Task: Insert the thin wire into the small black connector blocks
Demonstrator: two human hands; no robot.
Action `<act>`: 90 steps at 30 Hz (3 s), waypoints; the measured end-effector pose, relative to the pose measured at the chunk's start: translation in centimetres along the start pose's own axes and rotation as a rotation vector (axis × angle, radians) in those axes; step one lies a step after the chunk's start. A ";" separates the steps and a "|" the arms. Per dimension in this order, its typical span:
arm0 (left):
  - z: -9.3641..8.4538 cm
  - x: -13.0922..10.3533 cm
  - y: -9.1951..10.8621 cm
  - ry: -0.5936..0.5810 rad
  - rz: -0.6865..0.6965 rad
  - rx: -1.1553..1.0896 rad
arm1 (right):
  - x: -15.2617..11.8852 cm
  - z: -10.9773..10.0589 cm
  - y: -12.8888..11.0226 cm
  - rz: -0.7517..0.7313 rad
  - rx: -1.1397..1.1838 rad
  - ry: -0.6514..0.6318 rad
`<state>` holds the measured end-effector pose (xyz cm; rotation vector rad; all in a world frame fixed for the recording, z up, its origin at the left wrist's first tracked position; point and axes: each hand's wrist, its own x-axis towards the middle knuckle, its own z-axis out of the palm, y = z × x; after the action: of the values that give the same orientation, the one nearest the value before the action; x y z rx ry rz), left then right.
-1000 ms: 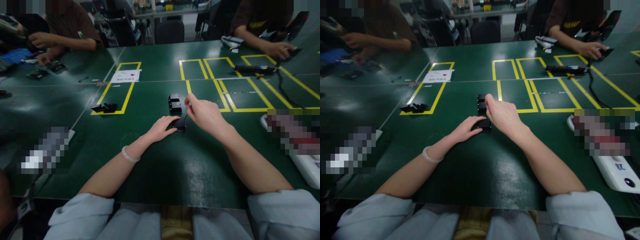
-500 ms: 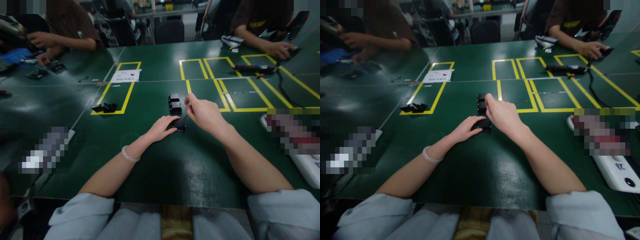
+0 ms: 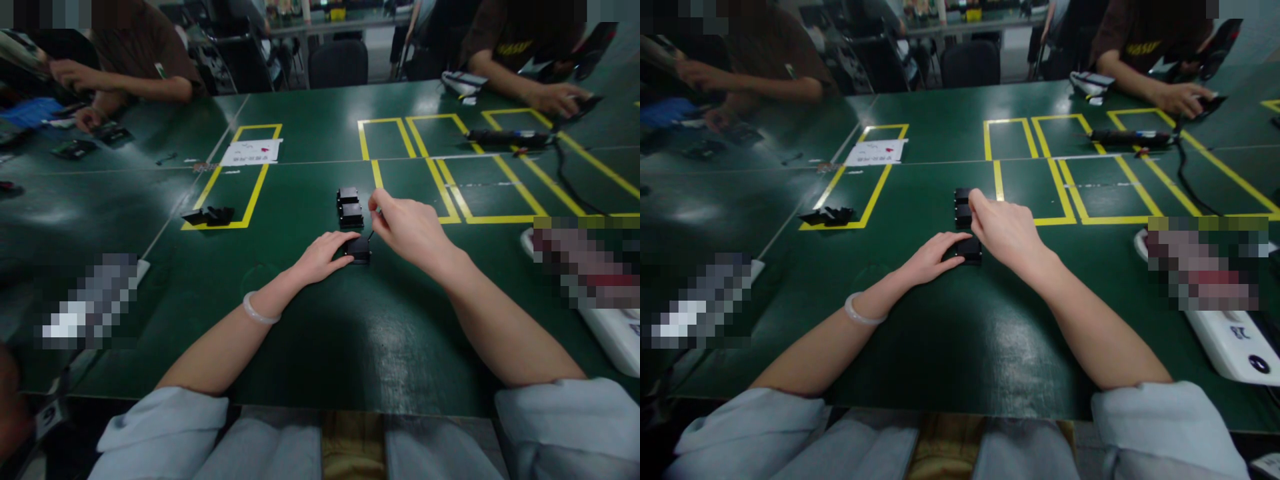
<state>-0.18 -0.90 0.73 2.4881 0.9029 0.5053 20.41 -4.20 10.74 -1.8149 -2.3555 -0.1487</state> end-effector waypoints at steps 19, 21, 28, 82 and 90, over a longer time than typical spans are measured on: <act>0.0 0.0 0.0 -0.005 0.008 -0.005 | 0.1 0.0 -0.1 0.028 -0.028 -0.014; 0.0 0.0 0.0 -0.007 0.008 -0.006 | 0.1 0.0 -0.1 0.042 -0.043 -0.019; 0.0 0.0 0.0 0.002 0.006 -0.006 | 0.1 0.3 0.1 0.037 0.007 0.030; 0.2 0.1 -0.2 0.008 0.020 0.001 | -0.1 0.2 -0.1 -0.031 -0.009 0.016; 0.2 0.1 -0.2 0.013 0.025 -0.006 | -0.1 -0.2 -0.4 -0.005 -0.062 -0.028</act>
<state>-0.11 -0.72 0.46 2.4961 0.8757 0.5324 20.08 -4.42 10.94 -1.8505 -2.4003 -0.2012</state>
